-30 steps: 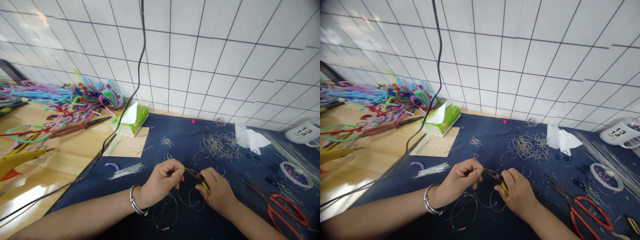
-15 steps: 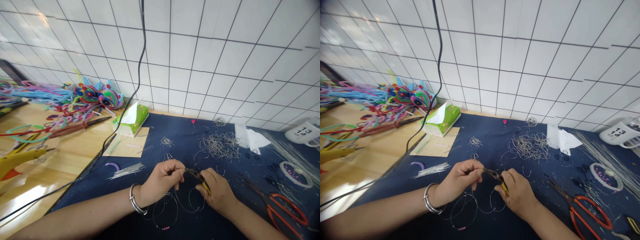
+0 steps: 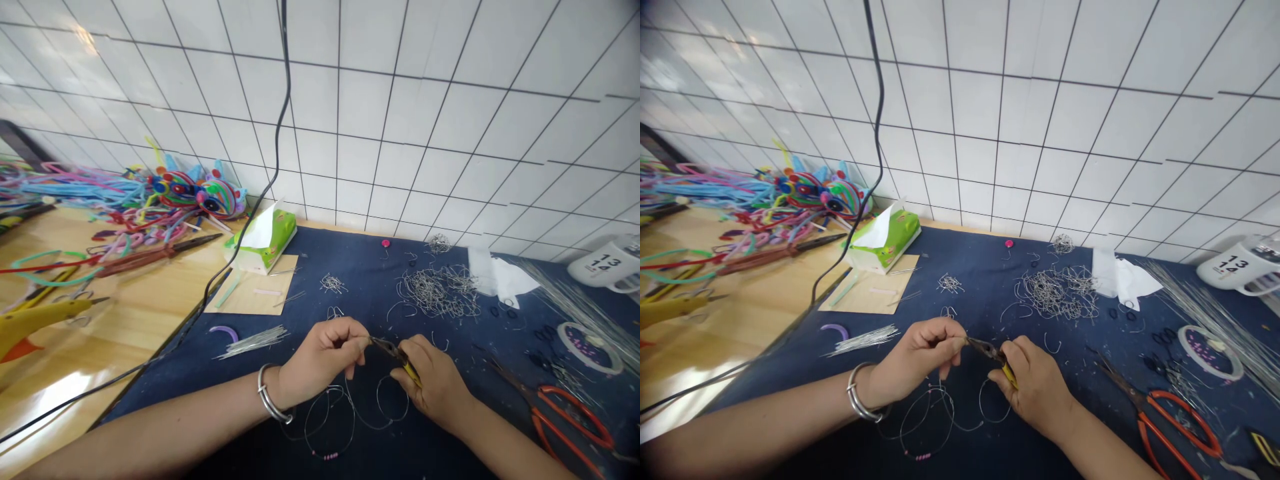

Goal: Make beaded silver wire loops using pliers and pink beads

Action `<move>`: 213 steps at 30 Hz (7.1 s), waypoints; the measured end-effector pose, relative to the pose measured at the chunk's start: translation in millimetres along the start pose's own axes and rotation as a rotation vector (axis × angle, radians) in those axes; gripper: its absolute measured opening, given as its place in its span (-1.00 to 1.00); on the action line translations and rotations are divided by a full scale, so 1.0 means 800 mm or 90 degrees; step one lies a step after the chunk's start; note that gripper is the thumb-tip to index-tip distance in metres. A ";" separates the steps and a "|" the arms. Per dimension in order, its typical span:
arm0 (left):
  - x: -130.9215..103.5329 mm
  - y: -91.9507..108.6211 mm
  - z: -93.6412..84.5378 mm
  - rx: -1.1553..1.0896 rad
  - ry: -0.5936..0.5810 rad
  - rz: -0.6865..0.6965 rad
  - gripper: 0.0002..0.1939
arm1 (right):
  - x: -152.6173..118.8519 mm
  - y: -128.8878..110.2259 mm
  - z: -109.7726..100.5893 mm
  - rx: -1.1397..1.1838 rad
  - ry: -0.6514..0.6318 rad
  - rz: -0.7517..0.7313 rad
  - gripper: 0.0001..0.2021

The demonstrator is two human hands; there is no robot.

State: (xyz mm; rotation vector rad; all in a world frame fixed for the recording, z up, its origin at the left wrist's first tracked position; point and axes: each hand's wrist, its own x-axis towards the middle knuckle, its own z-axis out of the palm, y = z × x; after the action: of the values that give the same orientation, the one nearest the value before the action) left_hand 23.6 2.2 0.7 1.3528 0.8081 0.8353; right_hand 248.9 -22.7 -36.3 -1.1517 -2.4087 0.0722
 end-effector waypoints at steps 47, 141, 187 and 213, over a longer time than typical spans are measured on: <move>0.004 -0.007 0.002 -0.461 -0.194 -0.155 -0.96 | -0.003 0.005 0.004 -0.063 0.036 -0.054 -0.70; -0.003 -0.003 0.026 -0.116 -0.042 -0.180 -0.78 | 0.027 -0.046 -0.041 0.386 0.022 0.470 -0.81; 0.014 -0.013 0.005 -0.122 0.177 -0.072 -0.83 | 0.007 -0.025 -0.027 0.169 -0.077 0.214 -0.75; 0.005 -0.015 0.020 -0.266 0.087 -0.106 -0.85 | 0.005 -0.025 -0.021 0.230 -0.072 0.217 -0.75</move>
State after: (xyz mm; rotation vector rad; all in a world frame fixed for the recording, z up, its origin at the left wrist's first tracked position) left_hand 39.7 -2.5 -10.1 0.8560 0.7865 0.9123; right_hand 239.3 -35.4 -14.7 -1.3918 -2.1446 0.6674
